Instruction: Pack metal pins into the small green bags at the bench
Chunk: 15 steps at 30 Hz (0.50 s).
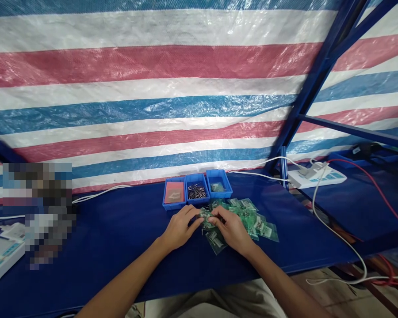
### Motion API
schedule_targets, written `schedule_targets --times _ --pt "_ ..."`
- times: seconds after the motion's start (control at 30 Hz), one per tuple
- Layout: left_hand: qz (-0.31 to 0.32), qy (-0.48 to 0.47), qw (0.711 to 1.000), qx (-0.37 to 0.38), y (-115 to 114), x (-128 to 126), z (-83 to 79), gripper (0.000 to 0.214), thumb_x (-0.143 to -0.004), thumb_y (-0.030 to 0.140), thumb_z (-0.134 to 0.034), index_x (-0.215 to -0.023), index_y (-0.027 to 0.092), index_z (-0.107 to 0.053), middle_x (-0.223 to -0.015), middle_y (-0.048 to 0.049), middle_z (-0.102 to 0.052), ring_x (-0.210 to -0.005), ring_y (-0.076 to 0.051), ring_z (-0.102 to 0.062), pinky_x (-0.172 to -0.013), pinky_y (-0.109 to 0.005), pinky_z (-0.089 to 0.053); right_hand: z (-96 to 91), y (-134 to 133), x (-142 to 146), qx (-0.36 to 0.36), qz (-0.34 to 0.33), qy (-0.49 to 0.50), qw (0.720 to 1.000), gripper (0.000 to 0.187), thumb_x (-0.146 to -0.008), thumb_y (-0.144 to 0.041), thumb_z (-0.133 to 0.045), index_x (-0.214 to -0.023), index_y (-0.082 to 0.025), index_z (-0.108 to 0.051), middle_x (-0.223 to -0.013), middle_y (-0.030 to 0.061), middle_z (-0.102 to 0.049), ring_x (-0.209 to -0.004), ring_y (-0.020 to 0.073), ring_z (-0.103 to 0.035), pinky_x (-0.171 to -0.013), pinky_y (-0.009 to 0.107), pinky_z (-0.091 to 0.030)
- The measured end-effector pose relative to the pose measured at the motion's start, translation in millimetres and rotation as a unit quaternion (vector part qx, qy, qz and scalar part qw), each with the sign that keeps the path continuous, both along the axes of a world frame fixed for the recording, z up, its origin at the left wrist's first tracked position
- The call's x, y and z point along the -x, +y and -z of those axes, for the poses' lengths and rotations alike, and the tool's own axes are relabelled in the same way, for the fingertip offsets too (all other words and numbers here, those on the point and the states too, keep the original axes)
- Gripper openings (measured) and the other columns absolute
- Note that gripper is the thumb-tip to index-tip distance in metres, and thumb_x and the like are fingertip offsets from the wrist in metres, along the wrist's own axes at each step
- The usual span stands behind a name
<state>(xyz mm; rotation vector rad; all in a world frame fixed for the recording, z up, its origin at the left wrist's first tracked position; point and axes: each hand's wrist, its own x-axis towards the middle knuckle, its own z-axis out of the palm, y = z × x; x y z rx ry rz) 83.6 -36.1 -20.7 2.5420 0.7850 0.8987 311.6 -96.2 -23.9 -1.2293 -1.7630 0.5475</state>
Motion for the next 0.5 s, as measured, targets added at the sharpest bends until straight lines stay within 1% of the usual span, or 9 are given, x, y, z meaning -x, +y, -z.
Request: schedule_targets --times 0.07,0.13,0.23,0.3,0.4,0.5 --pt "0.002 -0.008 1.0 0.007 -0.3 -0.2 0.9 0.023 -0.114 0.039 -0.049 -0.12 0.022 -0.064 -0.105 -0.0069 -0.068 -0.098 -0.021 -0.065 -0.085 -0.032 -0.053 -0.2 -0.3 0.6 0.001 -0.01 -0.008 1.0 0.031 -0.113 -0.043 -0.049 -0.087 -0.025 -0.052 -0.074 -0.0014 -0.05 -0.062 0.0178 -0.046 -0.06 0.031 -0.035" --pt "-0.002 -0.011 1.0 0.018 -0.5 -0.9 1.4 0.023 -0.114 0.039 -0.049 -0.121 0.022 -0.063 -0.1 -0.0055 -0.067 -0.09 -0.02 -0.063 -0.079 -0.031 -0.05 -0.7 -1.0 1.4 -0.001 -0.015 -0.015 1.0 0.031 -0.114 -0.042 -0.047 -0.088 -0.025 -0.053 -0.075 -0.001 -0.05 -0.063 0.0179 -0.046 -0.06 0.032 -0.036" --pt "-0.008 -0.015 0.999 0.03 -0.6 -3.2 1.2 0.024 -0.113 0.04 -0.05 -0.122 0.022 -0.062 -0.097 -0.0041 -0.065 -0.085 -0.019 -0.062 -0.076 -0.03 -0.048 -2.3 -2.5 2.4 -0.005 -0.022 -0.011 1.0 0.022 -0.113 -0.041 -0.048 -0.101 -0.025 -0.057 -0.083 0.0005 -0.054 -0.067 0.018 -0.05 -0.062 0.032 -0.039" --pt "-0.007 -0.021 0.999 0.042 -0.7 -5.3 0.8 0.024 -0.113 0.041 -0.05 -0.12 0.022 -0.062 -0.095 -0.0033 -0.063 -0.084 -0.018 -0.061 -0.076 -0.03 -0.048 -3.8 -3.4 2.7 0.005 -0.03 0.005 1.0 0.018 -0.113 -0.041 -0.049 -0.11 -0.025 -0.058 -0.089 0.0019 -0.057 -0.069 0.0178 -0.052 -0.063 0.031 -0.041" --pt "-0.002 -0.028 0.998 0.064 -1.3 -7.9 0.5 0.023 -0.113 0.041 -0.049 -0.114 0.021 -0.061 -0.094 -0.0026 -0.062 -0.082 -0.017 -0.059 -0.075 -0.029 -0.046 -5.7 -3.8 2.7 0.034 -0.046 0.024 0.998 0.019 -0.113 -0.042 -0.05 -0.117 -0.026 -0.06 -0.092 0.0028 -0.06 -0.068 0.0173 -0.054 -0.061 0.031 -0.043" --pt "0.005 -0.03 0.997 0.07 -1.6 -9.4 0.8 0.022 -0.114 0.039 -0.048 -0.111 0.021 -0.06 -0.096 -0.0032 -0.062 -0.082 -0.017 -0.058 -0.074 -0.029 -0.045 -5.9 -3.0 2.8 0.043 -0.05 0.027 0.998 0.023 -0.112 -0.044 -0.051 -0.124 -0.027 -0.061 -0.096 0.0048 -0.064 -0.071 0.0184 -0.057 -0.061 0.032 -0.045"
